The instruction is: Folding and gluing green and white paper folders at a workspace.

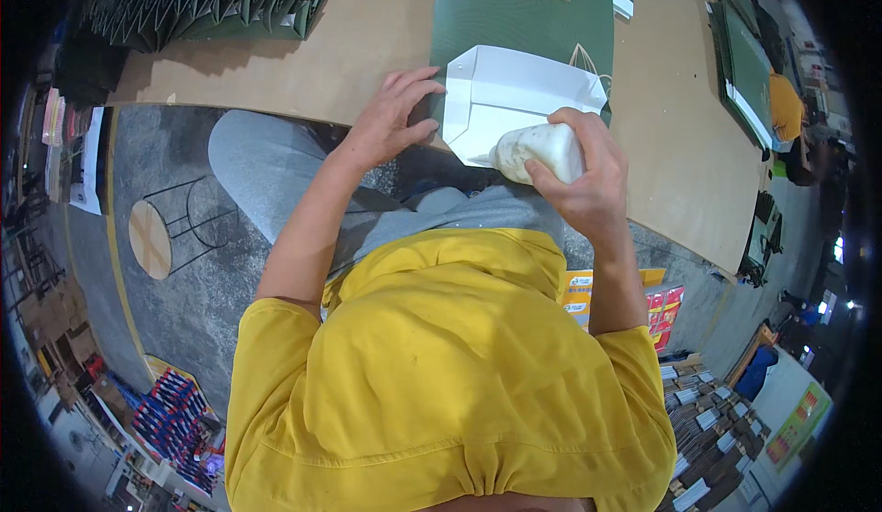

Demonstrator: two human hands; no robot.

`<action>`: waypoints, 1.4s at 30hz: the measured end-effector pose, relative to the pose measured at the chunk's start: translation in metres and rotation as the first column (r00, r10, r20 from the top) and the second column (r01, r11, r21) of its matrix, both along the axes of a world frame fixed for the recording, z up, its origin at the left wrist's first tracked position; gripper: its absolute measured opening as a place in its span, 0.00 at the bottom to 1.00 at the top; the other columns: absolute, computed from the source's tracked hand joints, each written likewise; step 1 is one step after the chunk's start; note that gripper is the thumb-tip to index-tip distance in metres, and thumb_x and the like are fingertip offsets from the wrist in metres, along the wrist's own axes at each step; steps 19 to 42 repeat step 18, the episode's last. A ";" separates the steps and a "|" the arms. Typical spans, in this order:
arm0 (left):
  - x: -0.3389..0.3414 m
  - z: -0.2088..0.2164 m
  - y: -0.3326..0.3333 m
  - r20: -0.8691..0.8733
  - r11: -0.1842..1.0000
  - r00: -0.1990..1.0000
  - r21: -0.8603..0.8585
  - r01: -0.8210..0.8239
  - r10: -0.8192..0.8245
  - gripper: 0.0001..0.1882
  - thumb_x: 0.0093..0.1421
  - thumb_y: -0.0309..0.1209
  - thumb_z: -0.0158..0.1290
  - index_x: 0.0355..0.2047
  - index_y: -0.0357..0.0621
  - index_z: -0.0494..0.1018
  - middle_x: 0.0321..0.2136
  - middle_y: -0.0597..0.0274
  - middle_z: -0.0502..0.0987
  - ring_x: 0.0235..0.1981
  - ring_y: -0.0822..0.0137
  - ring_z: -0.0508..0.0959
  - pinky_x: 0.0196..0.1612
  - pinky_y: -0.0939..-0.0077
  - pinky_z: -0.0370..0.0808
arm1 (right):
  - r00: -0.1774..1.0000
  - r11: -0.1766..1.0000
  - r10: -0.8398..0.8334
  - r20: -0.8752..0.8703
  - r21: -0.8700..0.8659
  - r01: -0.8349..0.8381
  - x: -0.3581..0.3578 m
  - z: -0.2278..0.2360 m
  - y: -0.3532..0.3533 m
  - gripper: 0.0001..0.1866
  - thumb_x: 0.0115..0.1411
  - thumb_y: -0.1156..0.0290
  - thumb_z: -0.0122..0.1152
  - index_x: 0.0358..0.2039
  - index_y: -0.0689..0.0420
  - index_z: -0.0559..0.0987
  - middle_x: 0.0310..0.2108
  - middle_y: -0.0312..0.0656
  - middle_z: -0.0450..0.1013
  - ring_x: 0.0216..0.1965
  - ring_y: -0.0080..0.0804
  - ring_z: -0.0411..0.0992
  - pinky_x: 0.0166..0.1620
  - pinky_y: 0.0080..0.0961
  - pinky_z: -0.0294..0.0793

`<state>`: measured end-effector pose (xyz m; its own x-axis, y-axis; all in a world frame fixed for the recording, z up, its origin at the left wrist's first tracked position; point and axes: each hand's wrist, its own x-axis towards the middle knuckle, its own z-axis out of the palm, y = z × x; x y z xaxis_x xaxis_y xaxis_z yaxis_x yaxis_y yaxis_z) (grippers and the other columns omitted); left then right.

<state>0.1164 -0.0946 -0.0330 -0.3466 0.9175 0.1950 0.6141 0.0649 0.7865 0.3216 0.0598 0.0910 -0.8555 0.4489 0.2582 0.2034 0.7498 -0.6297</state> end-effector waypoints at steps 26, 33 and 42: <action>-0.003 -0.001 0.002 -0.023 0.999 1.000 -0.047 -0.011 0.009 0.25 0.48 0.29 0.58 0.49 0.46 0.68 0.57 0.54 0.65 0.58 0.50 0.61 0.60 0.61 0.60 | 0.983 0.983 -0.184 0.029 -0.017 0.184 0.039 0.005 0.019 0.23 0.39 0.76 0.69 0.39 0.57 0.74 0.35 0.46 0.72 0.36 0.40 0.73 0.40 0.29 0.73; -0.003 -0.001 0.002 -0.023 0.999 1.000 -0.047 -0.011 0.009 0.25 0.48 0.29 0.58 0.49 0.46 0.68 0.57 0.54 0.65 0.58 0.50 0.61 0.60 0.61 0.60 | 0.983 0.983 -0.184 0.029 -0.017 0.184 0.039 0.005 0.019 0.23 0.39 0.76 0.69 0.39 0.57 0.74 0.35 0.46 0.72 0.36 0.40 0.73 0.40 0.29 0.73; -0.003 -0.001 0.002 -0.023 0.999 1.000 -0.047 -0.011 0.009 0.25 0.48 0.29 0.58 0.49 0.46 0.68 0.57 0.54 0.65 0.58 0.50 0.61 0.60 0.61 0.60 | 0.983 0.983 -0.184 0.029 -0.017 0.184 0.039 0.005 0.019 0.23 0.39 0.76 0.69 0.39 0.57 0.74 0.35 0.46 0.72 0.36 0.40 0.73 0.40 0.29 0.73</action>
